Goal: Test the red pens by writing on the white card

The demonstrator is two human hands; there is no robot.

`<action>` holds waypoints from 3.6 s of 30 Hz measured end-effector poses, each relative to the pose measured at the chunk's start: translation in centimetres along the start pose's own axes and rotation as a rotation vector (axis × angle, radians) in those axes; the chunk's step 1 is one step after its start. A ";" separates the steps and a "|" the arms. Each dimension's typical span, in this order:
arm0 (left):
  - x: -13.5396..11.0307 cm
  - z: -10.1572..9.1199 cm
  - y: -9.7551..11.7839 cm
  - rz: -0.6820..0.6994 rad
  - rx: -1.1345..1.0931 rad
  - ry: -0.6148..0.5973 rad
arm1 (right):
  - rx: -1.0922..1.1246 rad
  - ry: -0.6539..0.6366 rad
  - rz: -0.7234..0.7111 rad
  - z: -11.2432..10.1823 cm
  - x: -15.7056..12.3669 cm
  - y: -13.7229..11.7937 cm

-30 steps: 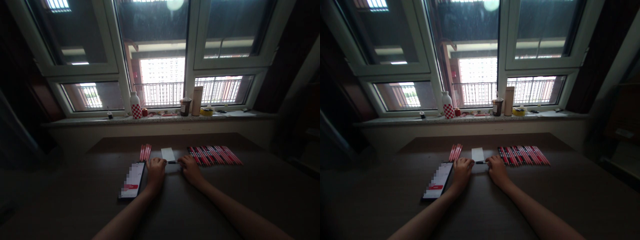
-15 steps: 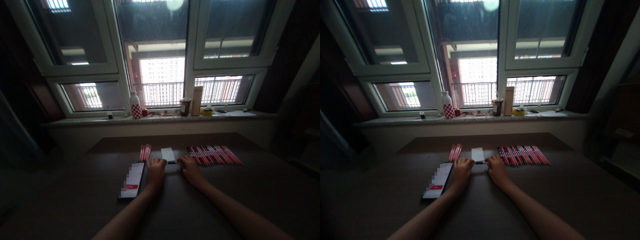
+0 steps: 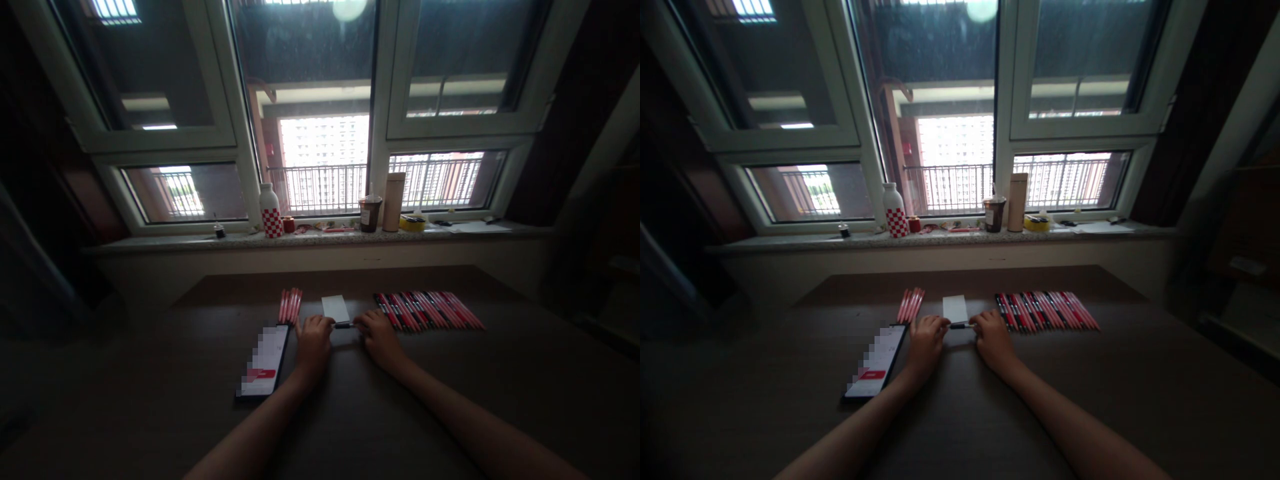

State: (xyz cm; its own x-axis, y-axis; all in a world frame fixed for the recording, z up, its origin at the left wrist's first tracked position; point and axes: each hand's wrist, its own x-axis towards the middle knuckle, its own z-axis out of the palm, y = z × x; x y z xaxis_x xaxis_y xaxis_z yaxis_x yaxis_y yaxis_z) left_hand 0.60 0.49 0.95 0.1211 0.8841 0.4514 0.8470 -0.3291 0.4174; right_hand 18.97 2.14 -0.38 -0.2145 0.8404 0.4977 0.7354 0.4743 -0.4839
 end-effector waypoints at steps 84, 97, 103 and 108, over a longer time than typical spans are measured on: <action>-0.2 -0.7 0.1 -0.090 0.014 0.036 | -0.003 0.021 0.012 0.3 0.1 0.2; -0.2 -0.8 0.2 -0.076 -0.059 0.001 | 0.008 0.017 0.003 0.3 0.0 0.2; -0.2 -0.6 0.2 -0.079 -0.024 -0.014 | 0.037 0.008 -0.004 0.2 0.1 0.2; -0.2 -0.6 0.1 -0.072 0.000 -0.014 | 0.054 0.014 -0.033 0.2 0.1 0.2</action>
State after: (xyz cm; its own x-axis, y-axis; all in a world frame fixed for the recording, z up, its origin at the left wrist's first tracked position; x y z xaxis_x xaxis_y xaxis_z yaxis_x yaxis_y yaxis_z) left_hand 0.36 0.07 1.43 0.0671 0.9098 0.4096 0.8535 -0.2649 0.4487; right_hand 19.00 2.37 -0.62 -0.2283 0.8205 0.5240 0.6926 0.5152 -0.5049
